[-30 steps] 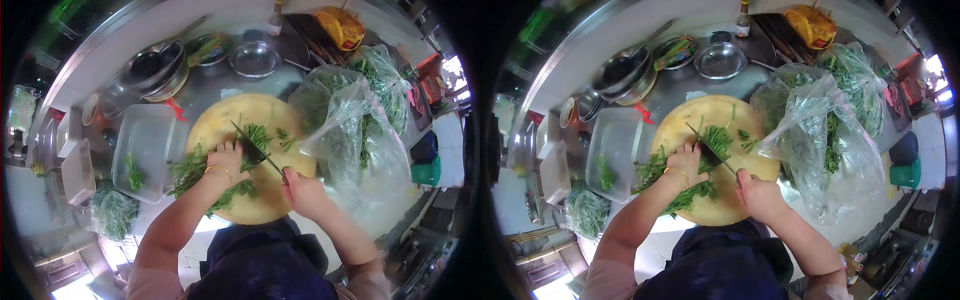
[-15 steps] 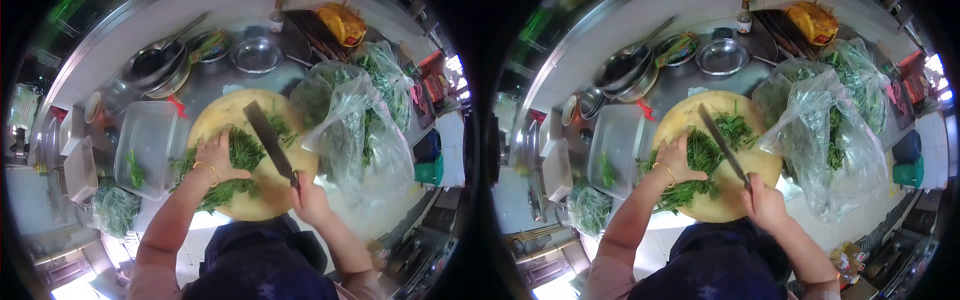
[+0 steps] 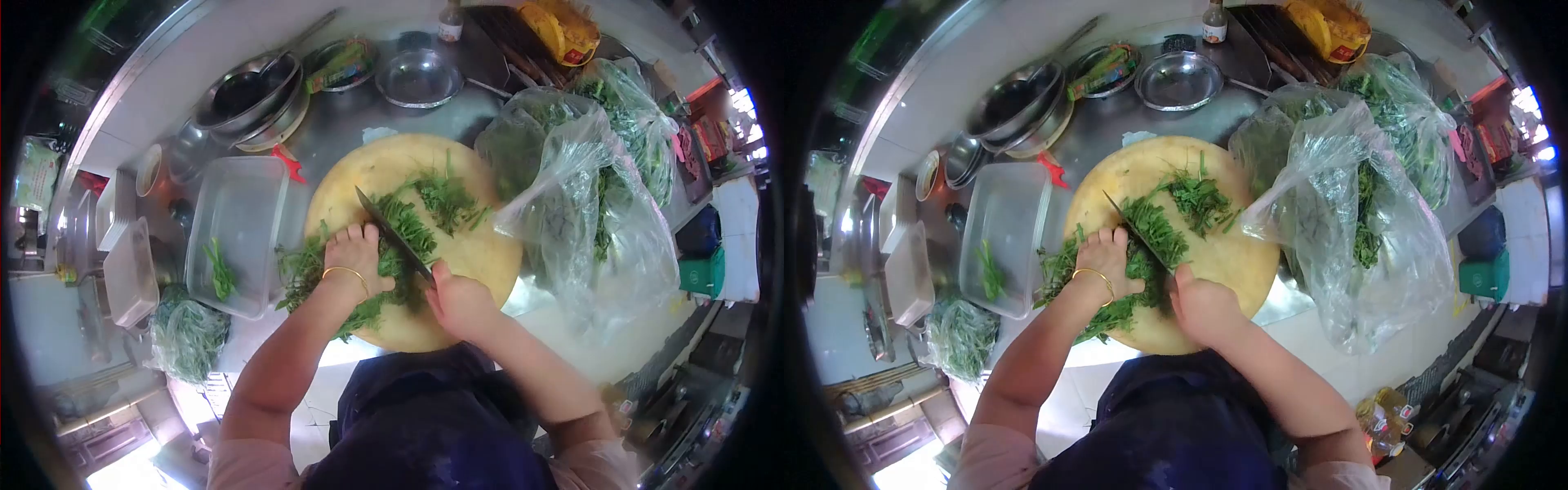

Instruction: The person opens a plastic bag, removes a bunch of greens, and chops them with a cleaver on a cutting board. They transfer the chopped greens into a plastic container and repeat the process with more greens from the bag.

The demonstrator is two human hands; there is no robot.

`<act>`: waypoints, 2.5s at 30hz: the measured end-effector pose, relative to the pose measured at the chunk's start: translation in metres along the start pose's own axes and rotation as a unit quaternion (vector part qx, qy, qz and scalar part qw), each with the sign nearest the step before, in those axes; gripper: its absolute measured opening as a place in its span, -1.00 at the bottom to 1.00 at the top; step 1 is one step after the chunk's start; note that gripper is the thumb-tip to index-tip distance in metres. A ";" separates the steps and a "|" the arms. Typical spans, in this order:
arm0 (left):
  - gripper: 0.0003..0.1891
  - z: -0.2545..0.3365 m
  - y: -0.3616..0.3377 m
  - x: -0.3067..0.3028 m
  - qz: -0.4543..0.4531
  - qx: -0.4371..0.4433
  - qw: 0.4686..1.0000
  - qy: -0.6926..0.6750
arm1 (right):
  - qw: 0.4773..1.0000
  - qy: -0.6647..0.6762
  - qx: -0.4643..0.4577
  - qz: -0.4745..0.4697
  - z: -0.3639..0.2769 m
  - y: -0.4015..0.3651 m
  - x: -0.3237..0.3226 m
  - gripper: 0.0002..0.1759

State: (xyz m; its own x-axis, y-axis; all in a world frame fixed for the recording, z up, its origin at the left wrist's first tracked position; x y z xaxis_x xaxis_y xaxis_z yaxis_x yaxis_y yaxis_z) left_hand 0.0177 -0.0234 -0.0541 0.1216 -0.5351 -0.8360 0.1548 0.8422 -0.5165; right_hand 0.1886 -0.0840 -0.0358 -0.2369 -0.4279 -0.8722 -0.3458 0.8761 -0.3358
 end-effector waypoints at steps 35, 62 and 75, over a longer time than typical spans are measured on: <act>0.05 0.001 -0.002 0.002 0.019 -0.011 0.999 0.036 | 0.997 -0.063 -0.033 0.003 0.006 -0.042 -0.039 -0.71; 0.18 -0.035 -0.043 0.023 0.072 -0.060 0.994 0.047 | 0.999 -0.027 -0.031 -0.023 0.018 -0.134 -0.008 -0.67; -0.03 -0.028 -0.048 0.026 0.039 -0.082 0.995 0.029 | 0.994 -0.089 -0.065 -0.004 -0.033 -0.061 -0.011 -0.69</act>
State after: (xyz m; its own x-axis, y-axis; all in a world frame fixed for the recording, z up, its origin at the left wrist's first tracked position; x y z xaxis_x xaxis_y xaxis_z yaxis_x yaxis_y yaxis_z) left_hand -0.0142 -0.0759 -0.0567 0.0691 -0.4667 -0.8817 -0.0164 0.8832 -0.4687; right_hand 0.1823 -0.1398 0.0061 -0.0742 -0.3787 -0.9226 -0.4639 0.8320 -0.3042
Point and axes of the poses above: each hand's wrist, its own y-axis towards the middle knuckle, its own x-axis out of the palm, z = x × y, the point moved 5 cm from there along y, towards the middle knuckle, and after that the axes turned 14 degrees about -y, right-handed, at the moved point
